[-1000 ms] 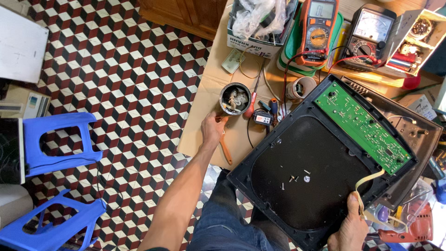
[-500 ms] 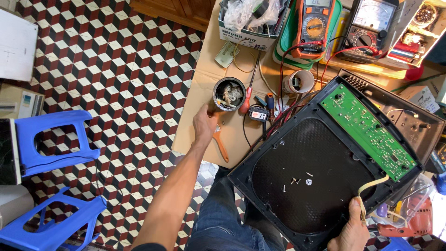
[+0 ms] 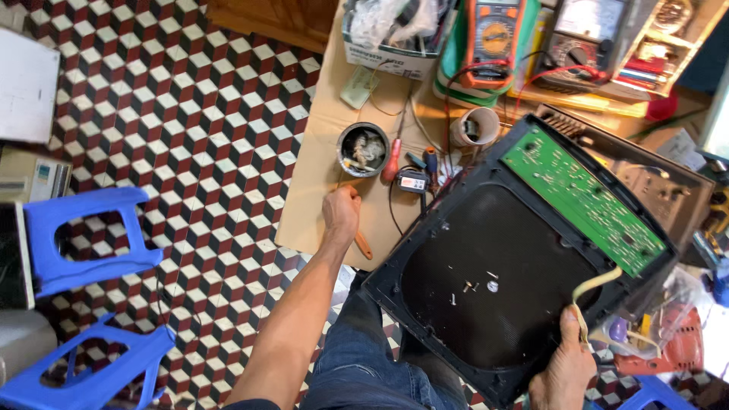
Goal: The person works on an open electronic device, using a cordless drill to remove screws from a heatsink and a multimeter to test components on the circuit board. The person also handles a cooling fan and various wires while performing the repair.
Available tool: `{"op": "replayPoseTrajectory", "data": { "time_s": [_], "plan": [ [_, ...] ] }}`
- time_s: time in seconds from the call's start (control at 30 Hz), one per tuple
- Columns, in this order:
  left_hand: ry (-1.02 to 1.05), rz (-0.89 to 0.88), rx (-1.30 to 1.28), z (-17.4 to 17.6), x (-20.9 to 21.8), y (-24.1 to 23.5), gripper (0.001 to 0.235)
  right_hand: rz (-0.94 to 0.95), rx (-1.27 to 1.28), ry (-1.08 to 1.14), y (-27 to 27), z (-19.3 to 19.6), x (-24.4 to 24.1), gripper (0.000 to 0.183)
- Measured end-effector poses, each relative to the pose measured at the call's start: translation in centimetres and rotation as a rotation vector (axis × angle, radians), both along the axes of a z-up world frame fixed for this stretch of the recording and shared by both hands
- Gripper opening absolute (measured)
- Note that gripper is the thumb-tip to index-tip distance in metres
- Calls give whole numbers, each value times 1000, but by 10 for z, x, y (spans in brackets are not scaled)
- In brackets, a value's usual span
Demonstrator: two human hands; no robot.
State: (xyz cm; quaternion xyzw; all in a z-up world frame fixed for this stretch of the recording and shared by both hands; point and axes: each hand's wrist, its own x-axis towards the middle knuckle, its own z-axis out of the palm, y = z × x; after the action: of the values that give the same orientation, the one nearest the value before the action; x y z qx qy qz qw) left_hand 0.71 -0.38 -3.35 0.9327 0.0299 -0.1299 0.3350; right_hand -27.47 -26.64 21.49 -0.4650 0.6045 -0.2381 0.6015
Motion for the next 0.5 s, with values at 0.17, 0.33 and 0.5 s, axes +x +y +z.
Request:
{"op": "replayPoseTrajectory", "data": {
  "time_s": [0.17, 0.33, 0.5],
  "plan": [
    [-68, -86, 17, 25, 7, -10, 16, 7, -36, 36, -5, -1, 6, 40],
    [-97, 128, -484, 146, 12, 4, 10, 25, -47, 4, -2, 2, 4, 40],
    [-220, -324, -578, 283, -57, -12, 7, 55, 53, -79, 6, -1, 21, 38]
  ]
}}
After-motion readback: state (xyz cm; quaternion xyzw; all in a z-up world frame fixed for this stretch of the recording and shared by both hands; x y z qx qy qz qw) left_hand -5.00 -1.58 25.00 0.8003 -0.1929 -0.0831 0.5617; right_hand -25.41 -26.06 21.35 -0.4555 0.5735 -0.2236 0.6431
